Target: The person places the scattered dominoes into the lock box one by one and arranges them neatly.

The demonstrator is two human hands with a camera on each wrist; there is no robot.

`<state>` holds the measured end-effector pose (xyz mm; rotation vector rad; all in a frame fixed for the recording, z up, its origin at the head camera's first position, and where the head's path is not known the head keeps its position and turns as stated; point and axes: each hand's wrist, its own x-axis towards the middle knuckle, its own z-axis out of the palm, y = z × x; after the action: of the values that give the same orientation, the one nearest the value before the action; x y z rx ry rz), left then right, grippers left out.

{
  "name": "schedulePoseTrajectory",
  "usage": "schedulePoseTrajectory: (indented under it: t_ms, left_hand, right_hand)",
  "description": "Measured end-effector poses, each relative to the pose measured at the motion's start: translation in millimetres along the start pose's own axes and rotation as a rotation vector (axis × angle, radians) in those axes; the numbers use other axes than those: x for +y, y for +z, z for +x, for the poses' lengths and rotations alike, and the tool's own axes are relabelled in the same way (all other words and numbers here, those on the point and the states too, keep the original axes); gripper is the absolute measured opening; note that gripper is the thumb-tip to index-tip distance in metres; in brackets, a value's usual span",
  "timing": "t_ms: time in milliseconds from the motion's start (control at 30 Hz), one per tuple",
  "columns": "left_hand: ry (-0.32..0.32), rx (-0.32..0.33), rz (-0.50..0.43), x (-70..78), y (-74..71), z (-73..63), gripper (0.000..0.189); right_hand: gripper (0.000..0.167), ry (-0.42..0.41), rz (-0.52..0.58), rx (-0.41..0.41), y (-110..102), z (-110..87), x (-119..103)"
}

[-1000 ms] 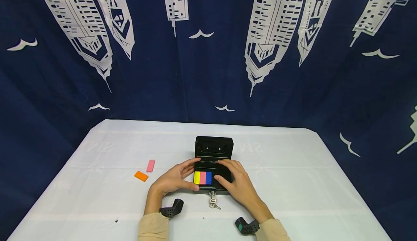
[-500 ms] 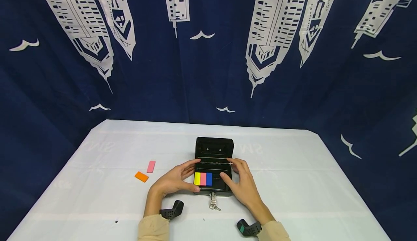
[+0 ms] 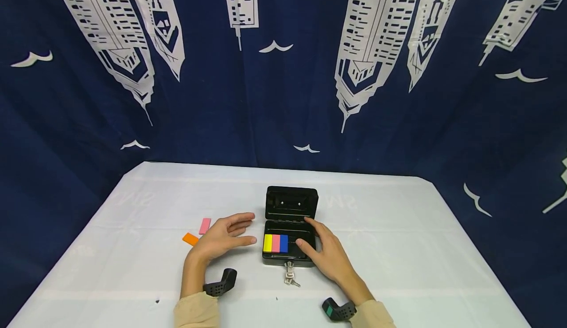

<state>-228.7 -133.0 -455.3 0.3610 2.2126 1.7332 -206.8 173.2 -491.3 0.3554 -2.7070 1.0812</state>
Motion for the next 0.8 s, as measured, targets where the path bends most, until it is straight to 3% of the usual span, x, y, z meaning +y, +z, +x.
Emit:
schedulePoseTrajectory:
  t_ms: [400,533,800]
  left_hand:
    - [0.067,0.235,0.040,3.3,-14.7,-9.0,0.064]
    - [0.048,0.297,0.090,-1.1,-21.7,-14.4,0.061]
    - [0.003,0.359,0.204,-7.3,-35.1,-24.3,0.056]
  right_hand:
    - [0.064,-0.009,0.005,0.004,1.3,-0.2,2.1]
    - [0.064,-0.005,0.000,-0.002,2.4,-0.3,2.6]
    - [0.063,-0.001,0.005,0.000,1.0,0.0,0.3]
